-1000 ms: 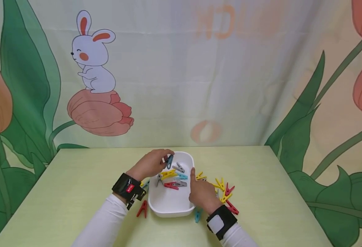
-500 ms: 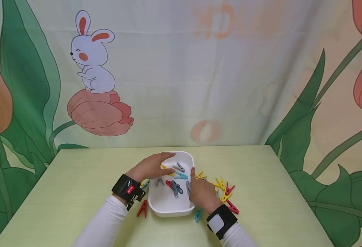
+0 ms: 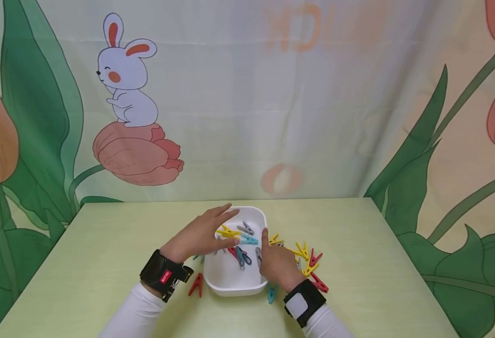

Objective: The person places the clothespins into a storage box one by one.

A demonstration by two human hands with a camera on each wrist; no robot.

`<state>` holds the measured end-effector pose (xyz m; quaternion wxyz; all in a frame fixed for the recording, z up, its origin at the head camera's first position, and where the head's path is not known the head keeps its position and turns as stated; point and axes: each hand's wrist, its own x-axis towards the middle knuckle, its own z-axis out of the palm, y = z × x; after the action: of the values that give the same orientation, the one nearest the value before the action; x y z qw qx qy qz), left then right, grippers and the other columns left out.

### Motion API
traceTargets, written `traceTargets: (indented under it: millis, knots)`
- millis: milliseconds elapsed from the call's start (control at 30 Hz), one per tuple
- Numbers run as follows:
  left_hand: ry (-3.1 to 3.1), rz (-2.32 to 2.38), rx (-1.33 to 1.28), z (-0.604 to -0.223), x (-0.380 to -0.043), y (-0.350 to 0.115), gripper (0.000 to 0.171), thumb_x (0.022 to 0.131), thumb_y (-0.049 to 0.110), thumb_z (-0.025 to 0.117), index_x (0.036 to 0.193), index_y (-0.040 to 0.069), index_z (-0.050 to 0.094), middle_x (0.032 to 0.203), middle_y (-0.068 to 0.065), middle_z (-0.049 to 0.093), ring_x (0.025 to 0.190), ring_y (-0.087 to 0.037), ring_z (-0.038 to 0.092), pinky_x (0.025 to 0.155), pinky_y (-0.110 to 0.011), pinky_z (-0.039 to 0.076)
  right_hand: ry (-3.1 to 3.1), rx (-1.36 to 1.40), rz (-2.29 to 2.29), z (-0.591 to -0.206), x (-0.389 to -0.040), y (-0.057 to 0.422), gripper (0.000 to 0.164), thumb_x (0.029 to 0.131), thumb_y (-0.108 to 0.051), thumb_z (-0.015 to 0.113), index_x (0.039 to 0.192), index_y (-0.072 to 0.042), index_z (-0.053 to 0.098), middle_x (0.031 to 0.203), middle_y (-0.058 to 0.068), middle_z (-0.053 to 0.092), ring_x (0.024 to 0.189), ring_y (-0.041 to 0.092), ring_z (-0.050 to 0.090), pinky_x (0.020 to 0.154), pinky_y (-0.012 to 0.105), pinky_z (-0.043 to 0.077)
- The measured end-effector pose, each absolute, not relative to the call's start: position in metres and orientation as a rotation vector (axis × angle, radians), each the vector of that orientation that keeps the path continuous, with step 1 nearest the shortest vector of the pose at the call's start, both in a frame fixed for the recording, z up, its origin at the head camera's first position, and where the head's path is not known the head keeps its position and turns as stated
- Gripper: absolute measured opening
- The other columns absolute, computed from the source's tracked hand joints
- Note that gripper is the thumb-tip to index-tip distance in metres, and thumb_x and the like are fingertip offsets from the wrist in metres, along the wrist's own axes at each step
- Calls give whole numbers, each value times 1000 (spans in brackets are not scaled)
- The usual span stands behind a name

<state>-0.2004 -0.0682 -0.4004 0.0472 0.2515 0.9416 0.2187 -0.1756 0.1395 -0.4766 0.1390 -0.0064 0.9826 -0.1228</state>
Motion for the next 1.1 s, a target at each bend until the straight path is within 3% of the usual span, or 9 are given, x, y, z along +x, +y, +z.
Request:
traceTargets:
  millis: [267, 867, 1100]
  knots:
    - [2947, 673, 777, -397, -178, -88, 78, 83, 49, 73, 151, 28, 40, 161, -4, 31, 145, -32, 34, 113, -57, 33, 2830, -12, -376, -478, -176, 141, 90, 90, -20, 69, 159, -17, 12, 89, 14, 55, 67, 25, 53, 54, 31, 39]
    - [3013, 609, 661, -419, -143, -140, 85, 79, 47, 78, 152, 26, 39, 161, -3, 29, 146, -32, 33, 110, -59, 35, 2842, -12, -360, -478, -176, 144, 91, 89, -21, 69, 159, -15, 12, 82, 12, 54, 64, 25, 52, 53, 31, 38]
    - [3000, 584, 568, -443, -135, -150, 80, 77, 36, 83, 147, 25, 47, 152, -4, 44, 138, -29, 44, 106, -54, 41, 2847, -29, -358, -482, -177, 144, 89, 90, -21, 68, 159, -15, 12, 87, 13, 56, 65, 24, 53, 53, 31, 38]
